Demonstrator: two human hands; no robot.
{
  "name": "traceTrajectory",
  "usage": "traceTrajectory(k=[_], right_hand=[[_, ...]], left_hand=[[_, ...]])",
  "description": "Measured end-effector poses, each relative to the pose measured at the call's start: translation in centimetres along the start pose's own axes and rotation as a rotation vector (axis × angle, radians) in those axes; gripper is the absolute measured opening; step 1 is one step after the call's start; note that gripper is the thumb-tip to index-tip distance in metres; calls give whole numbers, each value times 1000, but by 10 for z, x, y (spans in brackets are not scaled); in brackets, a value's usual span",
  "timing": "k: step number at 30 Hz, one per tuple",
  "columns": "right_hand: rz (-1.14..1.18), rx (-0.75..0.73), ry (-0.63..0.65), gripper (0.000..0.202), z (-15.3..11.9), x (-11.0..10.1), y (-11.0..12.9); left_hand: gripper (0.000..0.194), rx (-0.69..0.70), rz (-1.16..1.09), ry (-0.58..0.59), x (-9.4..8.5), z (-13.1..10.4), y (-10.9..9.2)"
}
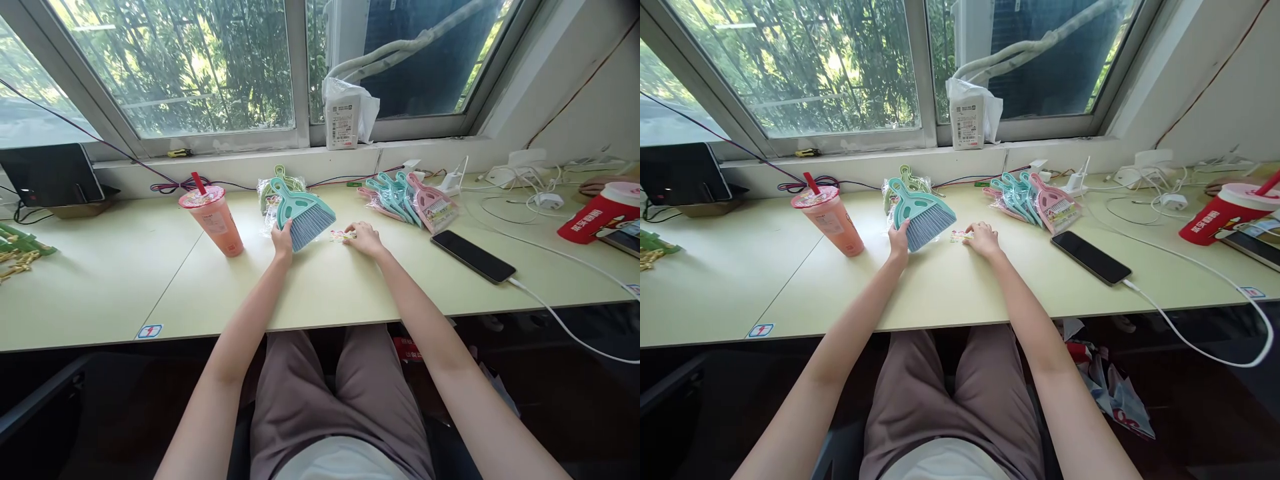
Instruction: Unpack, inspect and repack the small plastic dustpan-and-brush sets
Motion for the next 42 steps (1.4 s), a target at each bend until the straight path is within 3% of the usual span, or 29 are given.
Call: traceTrajectory(k=[2,7,12,14,18,26,34,37,40,42], right_hand=[[17,49,-30,38,2,1,-3],[76,59,5,14,8,4,-8],[136,63,-24,40,8,3,-9],[115,63,-10,37,7,1,-8],[51,16,8,14,5,0,-3],[-22,-199,-33,23,4,6,4],[57,-83,-2,26,5,-1,0],[-75,-145,-37,17,-2,-3,8],[-190,-208,-78,29,-8,-6,15],[-185,-177,-215,32,-11,-11,16]], left_hand=[[28,-7,3,5,0,0,1],[28,0,-10,31,0,-1,0],[30,-33,-17,17,0,-3,-1],[30,-44,-22,19,0,-3,-2],[29,-61,-12,26,0,-4,-3],[25,-47,3,22,-1,-2,-1],[27,-88,10,7,-1,-2,-1],[27,-83,25,18,-1,-3,-1],[25,-81,38,18,-1,-4,-3],[24,-89,33,13,-1,-5,-5]])
Point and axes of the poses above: each hand's wrist, its own z-axis towards the middle knuckle, its own x-axis out of the palm, y = z × x, the point moved 1 cm from there along z, towards the middle knuckle, and after that the axes turned 4 degrees about x, right-handed, at the moved point
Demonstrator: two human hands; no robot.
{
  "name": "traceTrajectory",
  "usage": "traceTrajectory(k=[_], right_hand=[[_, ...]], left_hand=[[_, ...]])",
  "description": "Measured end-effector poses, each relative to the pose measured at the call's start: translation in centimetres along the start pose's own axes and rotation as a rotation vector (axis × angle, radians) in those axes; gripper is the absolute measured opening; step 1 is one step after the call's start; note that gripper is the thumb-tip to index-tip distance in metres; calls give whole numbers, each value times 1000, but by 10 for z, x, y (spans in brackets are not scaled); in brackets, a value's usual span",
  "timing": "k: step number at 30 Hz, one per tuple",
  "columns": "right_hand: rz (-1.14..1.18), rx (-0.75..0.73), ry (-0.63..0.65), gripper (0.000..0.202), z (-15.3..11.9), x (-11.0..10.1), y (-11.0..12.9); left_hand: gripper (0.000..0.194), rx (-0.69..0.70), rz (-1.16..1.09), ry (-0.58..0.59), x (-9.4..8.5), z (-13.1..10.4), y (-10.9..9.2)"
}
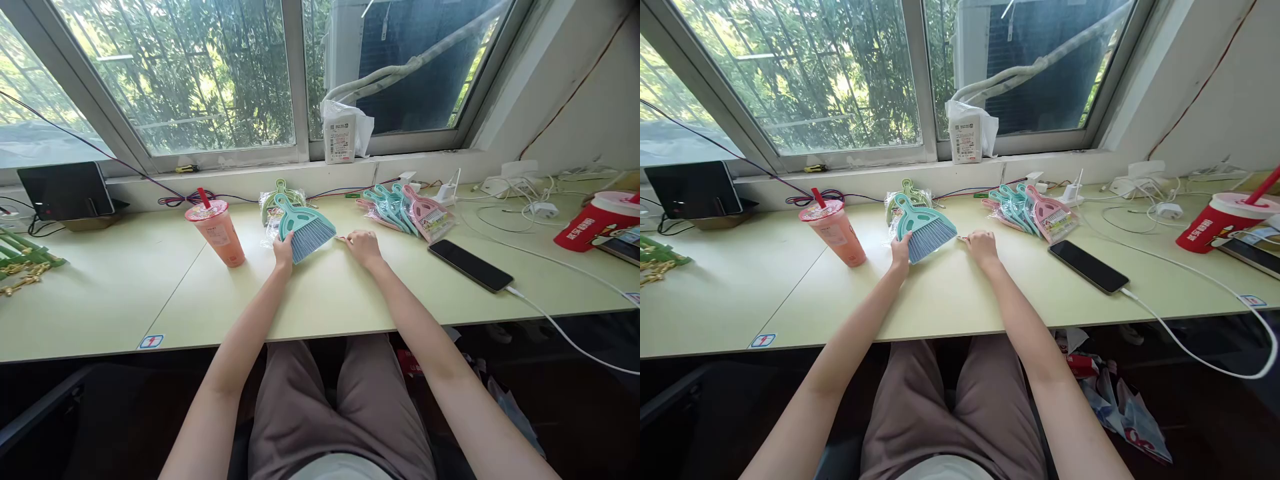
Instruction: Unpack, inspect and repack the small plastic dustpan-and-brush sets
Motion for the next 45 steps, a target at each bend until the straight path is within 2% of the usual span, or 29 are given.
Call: traceTrajectory(k=[4,7,9,12,17,20,25,32,39,42,45], right_hand=[[125,282,-394,34,-3,-19,-8],[205,372,-477,42,-6,-28,-11],[227,332,-470,48,-8,-29,-6],[237,193,-409,52,-15,-24,10],[244,-128,-263,45,-26,-13,41],[245,-227,-195,44,-29,-10,50],[237,-219,-142,39,-28,-10,53],[240,-242,-188,35,-27,-6,55],[254,-191,-218,35,-24,-4,52],[319,-127,-230,35,-23,-7,51],[491,-75,-280,36,-23,-11,51]], left_hand=[[23,-33,-21,0,1,-2,-3],[23,-69,-28,28,3,-4,-1],[24,-98,-33,56,4,-6,1],[27,-124,-79,104,7,-7,5],[36,-124,-205,161,11,-9,8],[38,-151,-249,175,12,-12,5],[39,-163,-321,200,11,-20,-5],[47,-98,-310,256,11,-24,-10],[49,-112,-255,284,12,-26,-8],[43,-128,-267,252,12,-24,-7],[41,-176,-260,199,12,-21,-7]])
Point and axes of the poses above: each hand's wrist, its own z-axis towards the middle knuckle, its own x-axis out of the palm, y = z × x, the point moved 1 cm from there along z, towards the middle knuckle, and after that the axes turned 4 degrees about x, right-handed, at the moved point
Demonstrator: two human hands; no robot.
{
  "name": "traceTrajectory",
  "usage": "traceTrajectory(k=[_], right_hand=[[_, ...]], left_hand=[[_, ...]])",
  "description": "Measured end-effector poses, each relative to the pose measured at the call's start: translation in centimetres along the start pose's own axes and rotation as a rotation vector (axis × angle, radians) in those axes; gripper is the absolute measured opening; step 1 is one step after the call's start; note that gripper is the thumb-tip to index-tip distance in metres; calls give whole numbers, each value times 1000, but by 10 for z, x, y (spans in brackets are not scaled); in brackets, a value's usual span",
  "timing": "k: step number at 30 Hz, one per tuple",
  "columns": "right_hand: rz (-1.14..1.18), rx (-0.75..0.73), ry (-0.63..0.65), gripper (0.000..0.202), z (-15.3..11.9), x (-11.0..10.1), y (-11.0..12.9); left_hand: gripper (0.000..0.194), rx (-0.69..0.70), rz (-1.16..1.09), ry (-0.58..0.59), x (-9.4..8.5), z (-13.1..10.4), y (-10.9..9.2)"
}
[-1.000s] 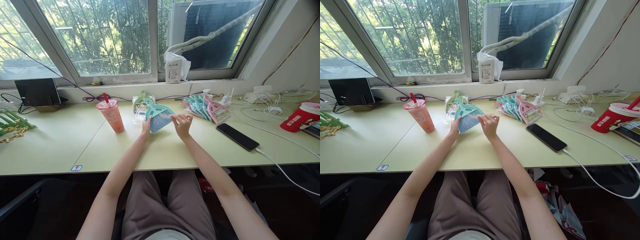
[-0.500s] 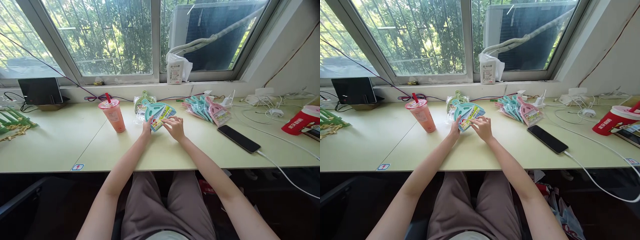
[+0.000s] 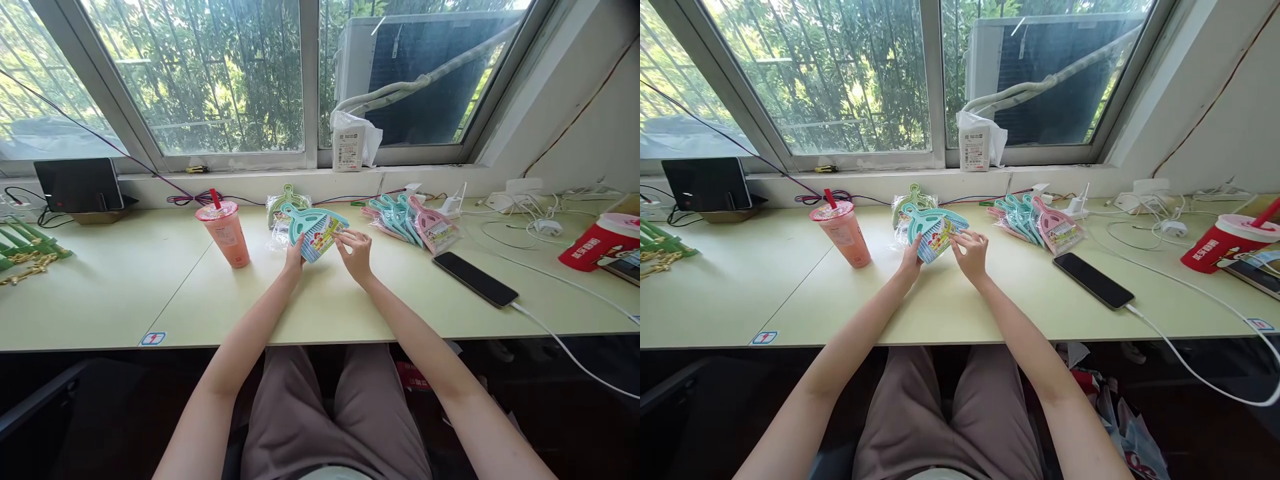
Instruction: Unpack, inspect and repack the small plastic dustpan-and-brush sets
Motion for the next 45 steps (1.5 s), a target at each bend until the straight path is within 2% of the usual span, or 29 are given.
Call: traceTrajectory(k=[3,7,12,20,27,34,41,45], right_hand=[[274,67,3,40,4,-2,-3],[655,182,113,45,8,0,-8],[823,229,181,41,7,5,-6],[510,219,142,24,8,13,-6],[300,177,148,27,7,13,-7],[75,34,125,37,4,18,-8],[-3,57,56,39,4,19,-11],[-45,74,96,42,8,17,-13]], left_hand=[[47,-2,15,1,0,2,0],[56,11,42,54,-1,1,3],[62,10,76,68,0,1,4],[72,46,94,111,2,-1,3],[74,89,120,114,4,-4,1],[66,148,126,127,2,-5,2],[66,179,125,117,2,-7,0],[74,172,102,131,2,-6,1]])
Point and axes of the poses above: each hand's wrist, its own z-axis towards the middle knuckle, its own x-axis out of the palm, y = z × x, the point moved 1 cm from there along z, towards the middle knuckle, and after that the axes turned 4 degrees about x, right-handed, at the moved point
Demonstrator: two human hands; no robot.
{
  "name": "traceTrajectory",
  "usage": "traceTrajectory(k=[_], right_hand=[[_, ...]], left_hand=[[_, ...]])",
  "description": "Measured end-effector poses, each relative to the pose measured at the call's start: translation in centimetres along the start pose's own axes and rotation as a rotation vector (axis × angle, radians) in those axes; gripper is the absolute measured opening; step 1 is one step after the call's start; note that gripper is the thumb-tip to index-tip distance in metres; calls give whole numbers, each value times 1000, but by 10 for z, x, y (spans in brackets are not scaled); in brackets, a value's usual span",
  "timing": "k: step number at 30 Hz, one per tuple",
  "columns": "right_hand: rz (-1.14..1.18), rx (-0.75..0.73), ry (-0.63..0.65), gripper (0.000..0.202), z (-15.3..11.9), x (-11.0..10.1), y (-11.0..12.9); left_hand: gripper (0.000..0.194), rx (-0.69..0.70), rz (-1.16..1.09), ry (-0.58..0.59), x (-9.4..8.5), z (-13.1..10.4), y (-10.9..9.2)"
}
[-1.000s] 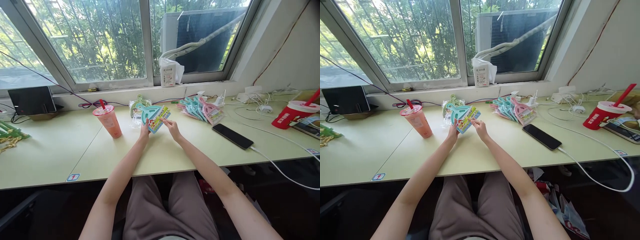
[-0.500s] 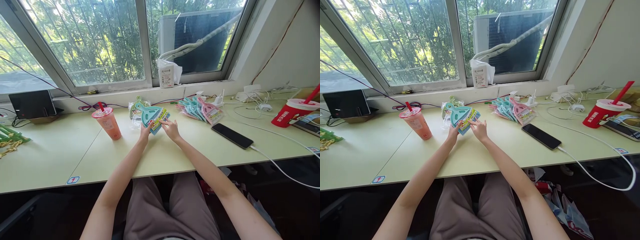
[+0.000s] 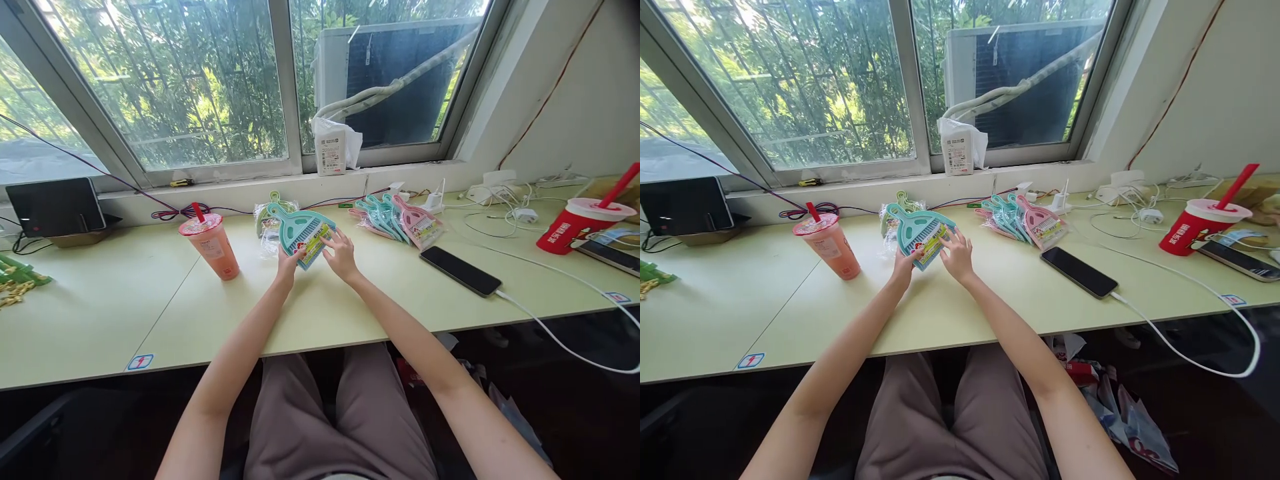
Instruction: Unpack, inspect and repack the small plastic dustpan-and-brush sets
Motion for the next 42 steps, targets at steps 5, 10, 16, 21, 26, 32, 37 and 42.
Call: traceTrajectory(k=[5,10,16,21,26,32,37,42], right_hand=[[-35,21,47,53,2,-2,-2],[57,115,15,66,3,1,-7],[569,372,131,76,5,11,-16],[861,450,359,41,0,18,-11],[1083,562,300,23,2,17,-12],[1179,485,285,26,3,11,-10],[1161,589,207,18,2,10,-10],[1157,554,132,25,7,5,-16]], left_hand=[[76,7,-3,26,0,1,1],[75,-19,-19,1,1,-2,-3],[73,-39,-8,-20,2,-3,-4],[73,-52,16,12,2,-1,0],[77,-44,46,63,3,1,2],[72,8,32,125,4,0,-6],[78,110,61,146,7,3,2],[64,63,130,181,6,9,7]])
Point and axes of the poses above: each hand's wrist, its own z-axis towards the middle knuckle, its own x-axis out of the palm, y = z × x, the point moved 1 cm from there along z, towards the middle knuckle, and after that the axes turned 4 degrees about x, right-handed, at the moved point
